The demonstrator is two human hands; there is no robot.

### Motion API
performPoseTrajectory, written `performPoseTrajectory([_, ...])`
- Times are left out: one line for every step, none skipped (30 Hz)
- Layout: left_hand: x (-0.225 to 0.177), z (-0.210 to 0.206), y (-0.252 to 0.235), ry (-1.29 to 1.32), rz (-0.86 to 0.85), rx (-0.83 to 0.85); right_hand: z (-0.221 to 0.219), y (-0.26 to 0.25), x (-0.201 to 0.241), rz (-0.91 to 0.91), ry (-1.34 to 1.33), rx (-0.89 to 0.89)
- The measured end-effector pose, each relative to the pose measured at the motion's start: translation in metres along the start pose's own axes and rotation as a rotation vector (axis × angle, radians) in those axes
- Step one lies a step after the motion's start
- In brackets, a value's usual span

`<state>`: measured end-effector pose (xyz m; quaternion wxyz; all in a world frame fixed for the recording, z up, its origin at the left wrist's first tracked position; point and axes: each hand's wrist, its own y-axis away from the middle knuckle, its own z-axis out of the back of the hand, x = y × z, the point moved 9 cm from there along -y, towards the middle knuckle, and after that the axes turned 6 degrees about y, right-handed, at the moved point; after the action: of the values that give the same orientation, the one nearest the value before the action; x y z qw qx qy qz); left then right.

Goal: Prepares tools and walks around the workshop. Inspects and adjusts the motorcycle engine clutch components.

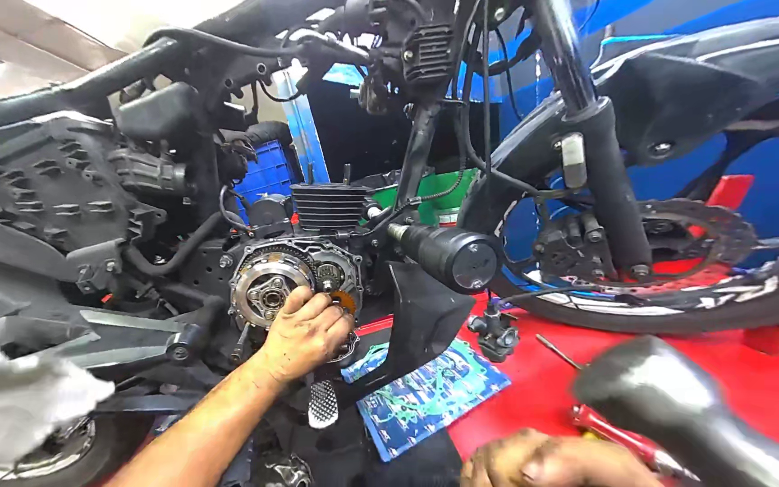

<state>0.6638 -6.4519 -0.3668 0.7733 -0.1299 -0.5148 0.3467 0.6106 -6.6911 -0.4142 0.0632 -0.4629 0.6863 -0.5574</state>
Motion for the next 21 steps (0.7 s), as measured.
performPoseTrajectory([0.0, 0.002, -0.001, 0.01, 0.001, 0.002, 0.002, 0.002, -0.008, -0.033, 0.05, -0.02])
performPoseTrajectory([-0.001, 0.005, -0.004, 0.026, -0.001, -0.007, 0.006, 0.005, -0.017, -0.07, 0.112, -0.05])
performPoseTrajectory([-0.001, 0.009, -0.008, 0.043, 0.001, -0.03, 0.009, 0.007, -0.026, -0.096, 0.179, -0.055])
performPoseTrajectory([-0.002, 0.012, -0.01, 0.061, 0.01, -0.037, 0.008, 0.008, -0.032, -0.108, 0.239, -0.026])
performPoseTrajectory([-0.002, 0.012, -0.009, 0.067, 0.017, -0.027, 0.004, 0.007, -0.038, -0.116, 0.281, 0.019])
performPoseTrajectory([-0.001, 0.009, -0.007, 0.061, 0.018, 0.0, -0.001, 0.006, -0.043, -0.111, 0.308, 0.06])
performPoseTrajectory([0.001, 0.005, -0.003, 0.059, 0.016, 0.027, -0.005, 0.004, -0.048, -0.094, 0.343, 0.101])
performPoseTrajectory([0.003, 0.001, 0.0, 0.064, 0.009, 0.045, -0.009, 0.001, -0.05, -0.07, 0.417, 0.13])
performPoseTrajectory([0.004, -0.001, 0.003, 0.073, 0.009, 0.048, -0.013, -0.002, -0.05, -0.035, 0.501, 0.144])
performPoseTrajectory([0.006, -0.003, 0.005, 0.078, 0.017, 0.044, -0.016, -0.003, -0.051, -0.009, 0.559, 0.156])
performPoseTrajectory([0.006, -0.004, 0.005, 0.066, 0.024, 0.041, -0.02, -0.003, -0.055, -0.006, 0.589, 0.173])
performPoseTrajectory([0.006, -0.004, 0.003, 0.052, 0.028, 0.04, -0.025, -0.002, -0.06, -0.014, 0.611, 0.201])
performPoseTrajectory([0.006, -0.004, 0.002, 0.032, 0.03, 0.041, -0.029, 0.0, -0.065, -0.025, 0.628, 0.234])
performPoseTrajectory([0.005, -0.004, 0.001, 0.016, 0.026, 0.036, -0.033, 0.002, -0.069, -0.035, 0.64, 0.27])
performPoseTrajectory([0.005, -0.003, 0.001, 0.004, 0.025, 0.033, -0.037, 0.004, -0.071, -0.031, 0.648, 0.307])
performPoseTrajectory([0.004, -0.001, 0.001, -0.003, 0.027, 0.036, -0.041, 0.006, -0.073, -0.017, 0.656, 0.335])
performPoseTrajectory([0.005, 0.0, 0.001, -0.008, 0.028, 0.044, -0.043, 0.006, -0.074, 0.004, 0.669, 0.355])
performPoseTrajectory([0.006, 0.0, 0.001, -0.014, 0.028, 0.052, -0.043, 0.004, -0.073, 0.023, 0.686, 0.361])
performPoseTrajectory([0.006, -0.002, 0.001, -0.012, 0.034, 0.06, -0.04, 0.002, -0.072, 0.039, 0.709, 0.349])
performPoseTrajectory([0.006, -0.003, 0.001, -0.004, 0.042, 0.068, -0.035, 0.001, -0.07, 0.05, 0.73, 0.32])
performPoseTrajectory([0.006, -0.004, 0.0, 0.009, 0.048, 0.069, -0.03, -0.001, -0.067, 0.058, 0.743, 0.279])
